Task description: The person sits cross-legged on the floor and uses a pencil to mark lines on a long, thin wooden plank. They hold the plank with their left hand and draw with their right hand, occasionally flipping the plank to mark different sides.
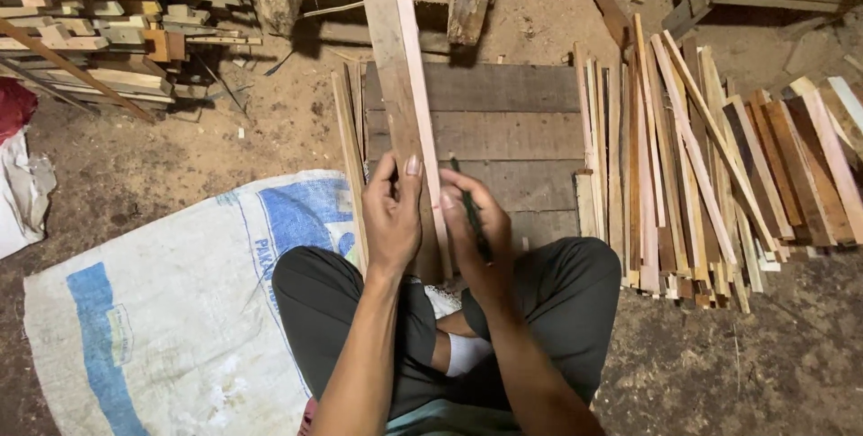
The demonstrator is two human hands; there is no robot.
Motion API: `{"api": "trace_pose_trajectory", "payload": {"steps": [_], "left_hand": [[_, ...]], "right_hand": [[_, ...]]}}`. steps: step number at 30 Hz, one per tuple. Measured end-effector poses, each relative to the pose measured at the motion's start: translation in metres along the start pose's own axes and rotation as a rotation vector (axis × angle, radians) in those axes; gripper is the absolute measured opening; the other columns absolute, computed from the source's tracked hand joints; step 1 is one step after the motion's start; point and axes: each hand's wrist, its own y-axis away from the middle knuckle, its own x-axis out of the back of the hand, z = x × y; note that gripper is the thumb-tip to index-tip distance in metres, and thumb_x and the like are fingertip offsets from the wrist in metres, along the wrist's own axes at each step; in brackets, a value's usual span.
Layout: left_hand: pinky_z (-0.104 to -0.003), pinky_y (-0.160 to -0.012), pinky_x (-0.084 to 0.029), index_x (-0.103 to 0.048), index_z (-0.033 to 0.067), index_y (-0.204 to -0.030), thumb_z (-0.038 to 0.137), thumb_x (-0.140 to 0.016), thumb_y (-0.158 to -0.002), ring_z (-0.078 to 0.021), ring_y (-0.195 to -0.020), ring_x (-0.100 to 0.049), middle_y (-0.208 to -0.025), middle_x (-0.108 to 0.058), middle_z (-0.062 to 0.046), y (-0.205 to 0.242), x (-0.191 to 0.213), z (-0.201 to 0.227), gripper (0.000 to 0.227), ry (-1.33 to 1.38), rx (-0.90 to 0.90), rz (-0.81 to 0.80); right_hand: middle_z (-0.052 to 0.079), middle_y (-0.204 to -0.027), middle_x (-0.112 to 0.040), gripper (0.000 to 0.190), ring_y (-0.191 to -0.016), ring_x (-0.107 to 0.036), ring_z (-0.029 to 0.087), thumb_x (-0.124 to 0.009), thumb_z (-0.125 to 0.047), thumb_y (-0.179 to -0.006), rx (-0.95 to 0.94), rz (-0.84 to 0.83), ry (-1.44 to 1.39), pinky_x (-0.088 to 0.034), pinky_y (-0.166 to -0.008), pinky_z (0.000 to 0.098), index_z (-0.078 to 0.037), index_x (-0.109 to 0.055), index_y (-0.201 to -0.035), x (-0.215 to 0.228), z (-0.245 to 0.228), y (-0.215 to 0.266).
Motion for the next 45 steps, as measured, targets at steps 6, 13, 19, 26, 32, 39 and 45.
{"api": "trace_pose_trajectory", "payload": {"steps": [6,13,19,26,32,39,45], "left_hand": [[-0.033,-0.069,-0.048,-0.064,0.0045,-0.130,0.025,-0.049,-0.107,-0.0138,-0.071,-0.051,-0.082,-0.060,-0.008,0.012,0.005,-0.027,0.034,-0.026,0.085,0.019],[-0.043,-0.080,-0.052,-0.059,-0.0011,-0.133,0.019,-0.045,-0.109,-0.0228,-0.078,-0.060,-0.092,-0.064,-0.015,0.014,0.012,-0.006,0.035,-0.068,0.033,0.068],[-0.030,-0.055,-0.061,-0.062,-0.0017,-0.122,0.021,-0.050,-0.107,-0.0167,-0.066,-0.065,-0.089,-0.067,-0.015,0.021,0.023,-0.030,0.029,0.102,0.083,0.167],[-0.028,-0.039,-0.057,-0.058,-0.0021,-0.121,0.017,-0.045,-0.109,-0.0161,-0.050,-0.062,-0.082,-0.066,-0.017,0.028,0.041,-0.036,0.026,0.169,0.125,0.255],[-0.028,-0.038,-0.056,-0.059,-0.0024,-0.122,0.018,-0.045,-0.108,-0.0143,-0.049,-0.061,-0.080,-0.067,-0.014,0.031,0.059,-0.043,0.028,0.139,0.121,0.300],[-0.030,-0.044,-0.057,-0.062,-0.0012,-0.119,0.024,-0.048,-0.108,-0.0164,-0.052,-0.066,-0.083,-0.070,-0.014,0.028,0.081,-0.079,0.031,0.059,0.147,0.318],[-0.033,-0.060,-0.053,-0.065,0.0035,-0.123,0.025,-0.049,-0.108,-0.0124,-0.066,-0.060,-0.084,-0.071,-0.012,0.030,0.092,-0.095,0.031,-0.035,0.213,0.336]], "right_hand": [[0.012,-0.089,-0.076,0.035,-0.072,-0.059,0.013,-0.067,-0.025,-0.096,-0.059,0.105,0.015,-0.050,-0.063,0.0282,-0.004,-0.074,-0.123,-0.014,0.015,0.005],[0.012,-0.090,-0.075,0.034,-0.075,-0.062,0.016,-0.066,-0.027,-0.097,-0.074,0.162,0.008,-0.051,-0.066,0.0312,-0.007,-0.073,-0.124,-0.017,0.010,0.010],[0.012,-0.093,-0.076,0.038,-0.082,-0.072,0.019,-0.066,-0.032,-0.097,-0.105,0.187,-0.071,-0.056,-0.074,0.0325,-0.006,-0.073,-0.124,-0.015,0.018,0.015],[0.015,-0.101,-0.076,0.039,-0.092,-0.066,0.019,-0.065,-0.034,-0.097,-0.143,0.150,-0.075,-0.054,-0.084,0.0367,-0.007,-0.074,-0.124,-0.032,0.033,0.021],[0.013,-0.096,-0.075,0.036,-0.089,-0.066,0.019,-0.067,-0.031,-0.097,-0.147,0.128,-0.061,-0.053,-0.081,0.0357,-0.006,-0.075,-0.121,-0.054,0.065,0.024],[0.021,-0.095,-0.075,0.039,-0.092,-0.072,0.028,-0.066,-0.035,-0.098,-0.139,0.100,0.028,-0.055,-0.080,0.0434,-0.004,-0.074,-0.120,-0.079,0.102,0.016],[0.024,-0.106,-0.074,0.041,-0.101,-0.073,0.040,-0.063,-0.037,-0.098,-0.231,0.109,0.162,-0.056,-0.085,0.0486,-0.005,-0.071,-0.123,-0.106,0.208,0.017]]}}
